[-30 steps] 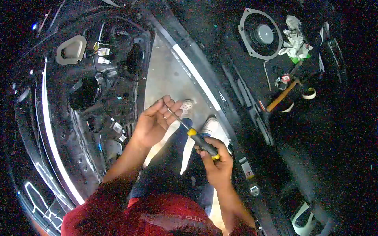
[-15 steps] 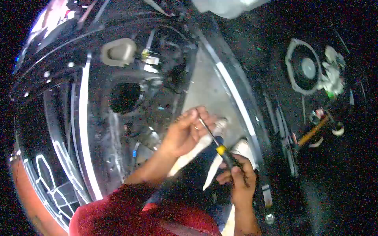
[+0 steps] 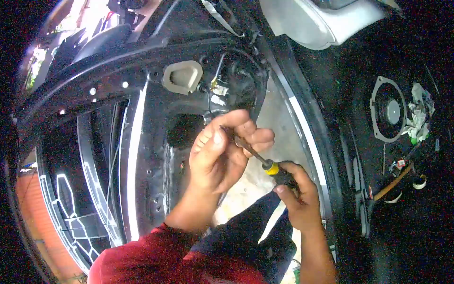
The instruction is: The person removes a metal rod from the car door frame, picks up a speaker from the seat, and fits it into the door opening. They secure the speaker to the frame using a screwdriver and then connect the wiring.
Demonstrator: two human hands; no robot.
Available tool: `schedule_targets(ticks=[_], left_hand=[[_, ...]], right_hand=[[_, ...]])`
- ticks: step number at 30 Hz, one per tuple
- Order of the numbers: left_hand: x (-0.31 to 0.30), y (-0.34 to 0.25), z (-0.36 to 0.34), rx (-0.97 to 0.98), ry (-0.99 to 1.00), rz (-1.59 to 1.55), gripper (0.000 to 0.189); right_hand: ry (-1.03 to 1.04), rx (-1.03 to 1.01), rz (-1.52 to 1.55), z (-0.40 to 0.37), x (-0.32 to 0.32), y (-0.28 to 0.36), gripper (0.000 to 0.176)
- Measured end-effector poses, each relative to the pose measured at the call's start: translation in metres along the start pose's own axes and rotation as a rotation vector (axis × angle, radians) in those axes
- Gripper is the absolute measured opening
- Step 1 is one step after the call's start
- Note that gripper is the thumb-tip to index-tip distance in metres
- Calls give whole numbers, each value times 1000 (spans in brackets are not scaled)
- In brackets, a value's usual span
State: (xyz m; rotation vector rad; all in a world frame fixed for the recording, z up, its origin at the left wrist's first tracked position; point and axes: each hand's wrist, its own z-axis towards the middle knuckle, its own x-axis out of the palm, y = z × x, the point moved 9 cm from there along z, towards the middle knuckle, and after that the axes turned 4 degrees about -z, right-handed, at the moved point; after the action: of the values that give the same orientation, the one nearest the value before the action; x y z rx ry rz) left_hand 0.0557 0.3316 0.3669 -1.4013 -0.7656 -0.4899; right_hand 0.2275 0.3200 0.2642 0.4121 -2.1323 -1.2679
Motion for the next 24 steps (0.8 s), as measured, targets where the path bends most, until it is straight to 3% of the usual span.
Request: schedule_targets(ticks=[2,5,6,7,8,10,11,13,14,15,16,17,19,21,24], left_hand=[[7,-10,11,30,-12,26,49],[25,-22,34,-18,-1,120,68],[35,-26,42,-26,22,163,76],[39,-33,51,-9,-10,204,86],[47,-49,59,69,-56,335,83],[63,-102,78,329,-141,845,66],[79,-133,85,482,-271,1191,57],[90,-184,114,802,-378,1747,42],[100,-192,138,773,-359,2208,45],[89,-200,170,603,-504,2525,52],[73,-204,203,548,-401,2668,54],[17,-246,266,222,-261,2857,57],[-8,-253,309,-146,-222,2978,55],[-10,-246,331,-183,-143,3050,55],[-44,-257,372,-321,201,2777,58]], right_hand=[[-1,-18,8,10,0,10,44],[-49,-184,-125,25,-6,37,44],[-19,-104,-81,30,-7,39,47],[-43,-153,-109,36,-11,49,49],[-69,-202,-135,41,-15,58,51],[-86,-273,-126,48,-23,77,51],[-92,-191,-61,53,-27,71,48],[-148,-374,-79,57,-32,83,41],[-150,-413,-49,60,-33,86,39],[-164,-407,-17,66,-34,83,39],[-173,-418,-48,70,-34,80,38],[-175,-431,-83,73,-29,81,38],[-143,-447,-23,81,-21,76,38],[-96,-492,3,89,-12,79,37],[-100,-451,-12,98,-4,77,38]])
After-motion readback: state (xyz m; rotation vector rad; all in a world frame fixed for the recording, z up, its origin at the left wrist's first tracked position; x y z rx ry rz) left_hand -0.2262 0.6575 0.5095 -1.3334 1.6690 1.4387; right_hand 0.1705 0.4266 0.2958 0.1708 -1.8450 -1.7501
